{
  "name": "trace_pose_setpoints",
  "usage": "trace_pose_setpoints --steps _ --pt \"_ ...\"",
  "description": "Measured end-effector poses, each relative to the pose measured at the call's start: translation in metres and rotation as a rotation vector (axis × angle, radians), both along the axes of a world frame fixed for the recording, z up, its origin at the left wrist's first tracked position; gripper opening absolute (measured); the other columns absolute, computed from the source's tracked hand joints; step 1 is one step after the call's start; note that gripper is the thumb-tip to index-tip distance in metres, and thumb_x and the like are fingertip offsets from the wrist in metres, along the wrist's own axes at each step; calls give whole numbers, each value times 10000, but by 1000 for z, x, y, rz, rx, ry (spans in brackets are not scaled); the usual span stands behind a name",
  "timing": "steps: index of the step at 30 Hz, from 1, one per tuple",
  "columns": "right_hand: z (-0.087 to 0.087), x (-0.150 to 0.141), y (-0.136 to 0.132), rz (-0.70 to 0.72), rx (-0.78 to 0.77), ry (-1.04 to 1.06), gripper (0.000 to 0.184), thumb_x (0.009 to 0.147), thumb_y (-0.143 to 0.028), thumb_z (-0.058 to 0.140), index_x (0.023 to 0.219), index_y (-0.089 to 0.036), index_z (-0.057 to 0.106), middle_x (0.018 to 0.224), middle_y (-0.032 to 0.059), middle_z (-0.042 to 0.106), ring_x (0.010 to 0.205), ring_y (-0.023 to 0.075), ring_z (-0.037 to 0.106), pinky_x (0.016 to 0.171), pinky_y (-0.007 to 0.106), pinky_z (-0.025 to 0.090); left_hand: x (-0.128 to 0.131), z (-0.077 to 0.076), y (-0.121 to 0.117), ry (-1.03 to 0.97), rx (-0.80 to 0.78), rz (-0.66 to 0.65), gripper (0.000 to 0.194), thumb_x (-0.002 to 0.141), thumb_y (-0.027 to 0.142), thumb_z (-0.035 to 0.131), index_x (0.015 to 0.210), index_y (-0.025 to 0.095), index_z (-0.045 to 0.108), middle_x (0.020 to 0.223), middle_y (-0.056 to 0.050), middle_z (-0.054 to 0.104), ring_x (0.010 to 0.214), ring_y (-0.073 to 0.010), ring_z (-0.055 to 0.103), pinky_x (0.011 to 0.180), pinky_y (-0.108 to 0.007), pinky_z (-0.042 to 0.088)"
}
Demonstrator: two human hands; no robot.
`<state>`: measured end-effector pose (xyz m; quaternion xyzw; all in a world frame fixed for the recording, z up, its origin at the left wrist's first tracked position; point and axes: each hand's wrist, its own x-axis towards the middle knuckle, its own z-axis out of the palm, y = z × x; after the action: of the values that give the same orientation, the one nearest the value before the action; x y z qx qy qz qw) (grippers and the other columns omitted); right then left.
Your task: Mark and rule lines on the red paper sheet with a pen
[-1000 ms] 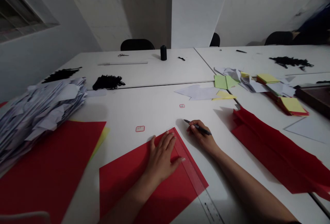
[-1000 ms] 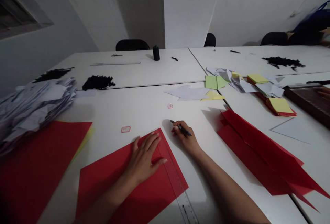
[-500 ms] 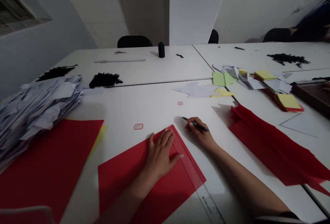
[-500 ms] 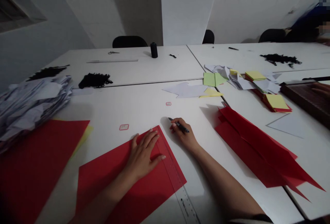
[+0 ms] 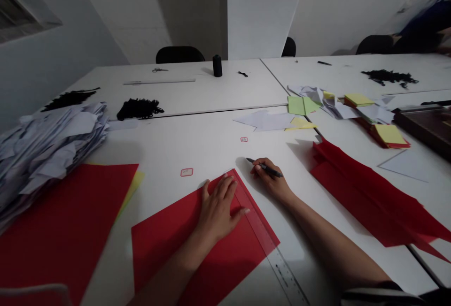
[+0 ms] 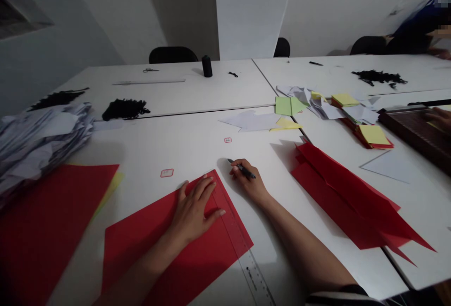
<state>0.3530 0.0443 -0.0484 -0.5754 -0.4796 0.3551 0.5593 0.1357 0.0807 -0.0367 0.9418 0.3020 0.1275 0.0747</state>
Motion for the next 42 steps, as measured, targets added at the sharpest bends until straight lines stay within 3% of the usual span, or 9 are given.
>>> trace_pose_setpoints --steps 42 --pt "4 -1 1 -21 -25 -47 307 911 -512 517 1005 -223 564 824 24 671 698 180 614 695 325 492 4 -1 -2 26 6 10 639 898 583 472 1386 178 388 1464 -144 419 1364 -309 354 1126 -624 120"
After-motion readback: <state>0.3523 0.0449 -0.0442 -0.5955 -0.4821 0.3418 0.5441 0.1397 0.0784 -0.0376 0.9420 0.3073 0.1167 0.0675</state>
